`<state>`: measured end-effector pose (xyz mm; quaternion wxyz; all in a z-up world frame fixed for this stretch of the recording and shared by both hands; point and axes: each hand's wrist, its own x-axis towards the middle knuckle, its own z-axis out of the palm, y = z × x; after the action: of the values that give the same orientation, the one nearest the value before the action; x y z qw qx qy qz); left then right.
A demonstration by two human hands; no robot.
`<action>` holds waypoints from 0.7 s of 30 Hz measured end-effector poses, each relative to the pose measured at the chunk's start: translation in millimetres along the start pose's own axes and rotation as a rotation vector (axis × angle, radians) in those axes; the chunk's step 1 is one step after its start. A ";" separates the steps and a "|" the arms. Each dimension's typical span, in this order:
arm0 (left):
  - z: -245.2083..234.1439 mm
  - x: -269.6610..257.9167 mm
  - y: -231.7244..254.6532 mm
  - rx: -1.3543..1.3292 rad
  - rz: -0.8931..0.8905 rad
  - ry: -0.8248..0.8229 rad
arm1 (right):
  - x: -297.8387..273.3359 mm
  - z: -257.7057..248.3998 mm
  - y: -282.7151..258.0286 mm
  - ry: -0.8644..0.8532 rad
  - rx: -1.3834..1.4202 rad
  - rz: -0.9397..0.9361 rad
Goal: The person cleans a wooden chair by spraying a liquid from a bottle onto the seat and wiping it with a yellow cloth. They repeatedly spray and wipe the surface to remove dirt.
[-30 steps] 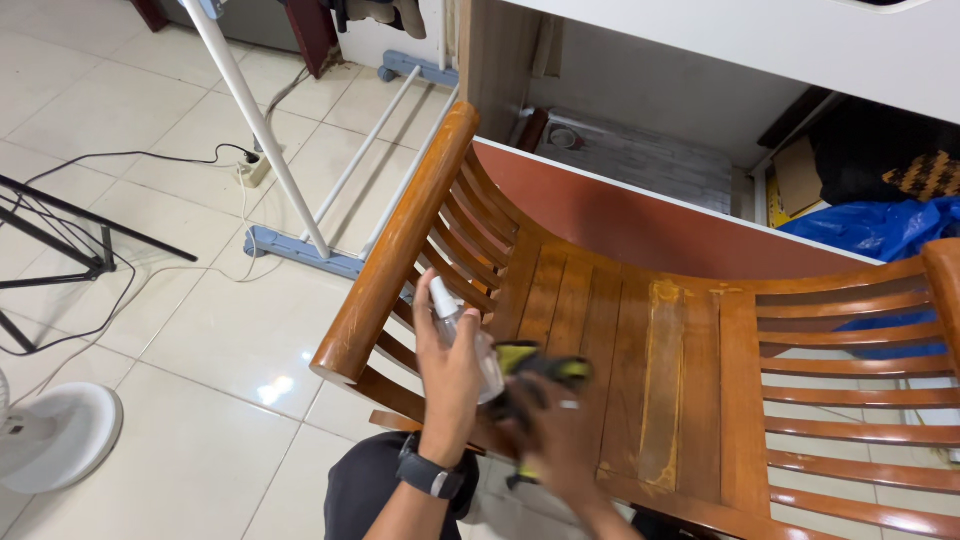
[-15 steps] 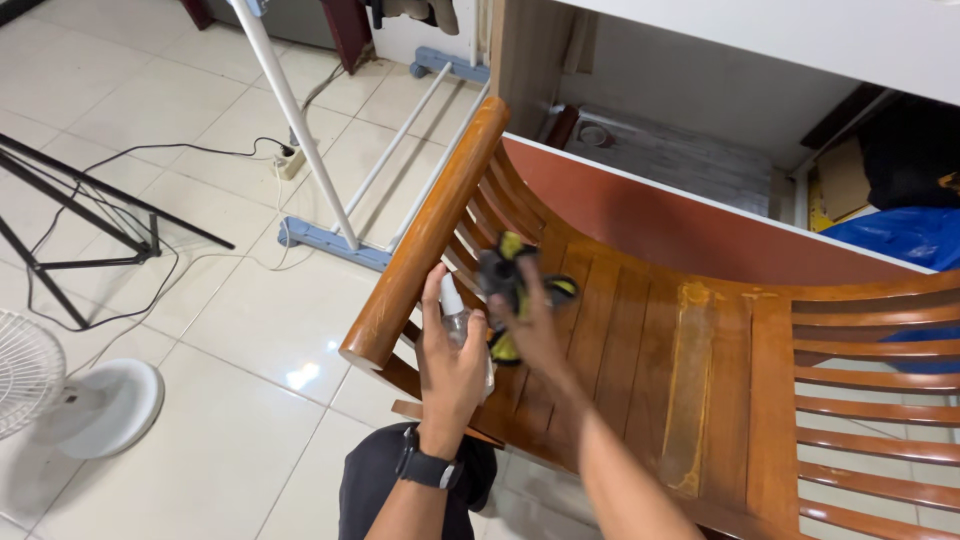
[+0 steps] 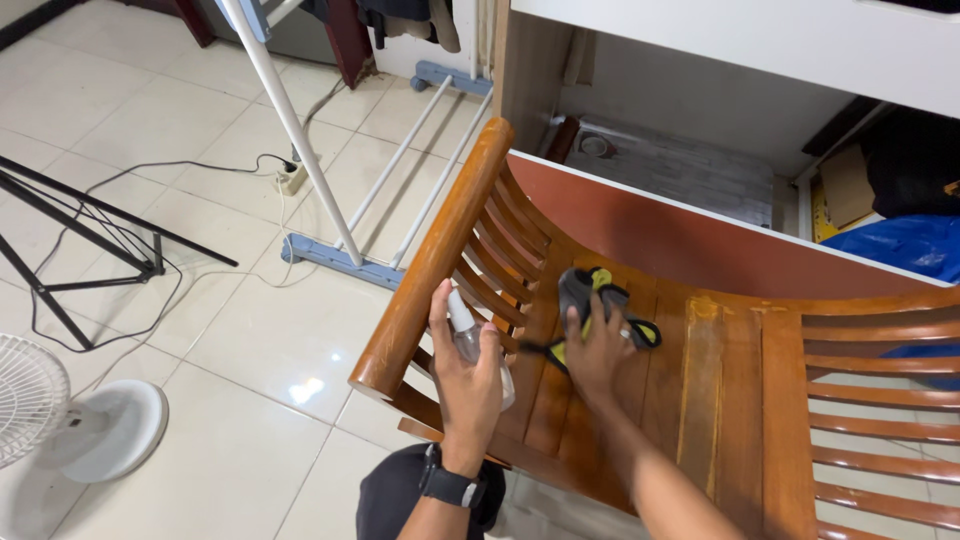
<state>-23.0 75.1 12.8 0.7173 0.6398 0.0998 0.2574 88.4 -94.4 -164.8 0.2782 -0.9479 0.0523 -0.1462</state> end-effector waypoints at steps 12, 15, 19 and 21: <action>0.8 1.9 -6.1 -0.004 -0.066 0.020 | 18.6 3.5 -114.6 -0.152 0.385 -0.476; 3.8 4.0 -2.2 -0.047 -0.123 0.030 | 41.7 -0.3 -68.1 -0.135 -0.046 -0.336; 7.7 5.3 -0.6 0.004 -0.082 0.052 | 67.1 31.0 -17.0 0.055 -0.024 0.020; 10.5 6.2 -3.0 0.034 -0.047 0.059 | 91.3 53.4 -14.9 0.042 0.028 0.134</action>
<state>-12.0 68.9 12.8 0.7087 0.6416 0.1405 0.2576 191.9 -71.0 -177.0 0.2994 -0.9350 0.1192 -0.1479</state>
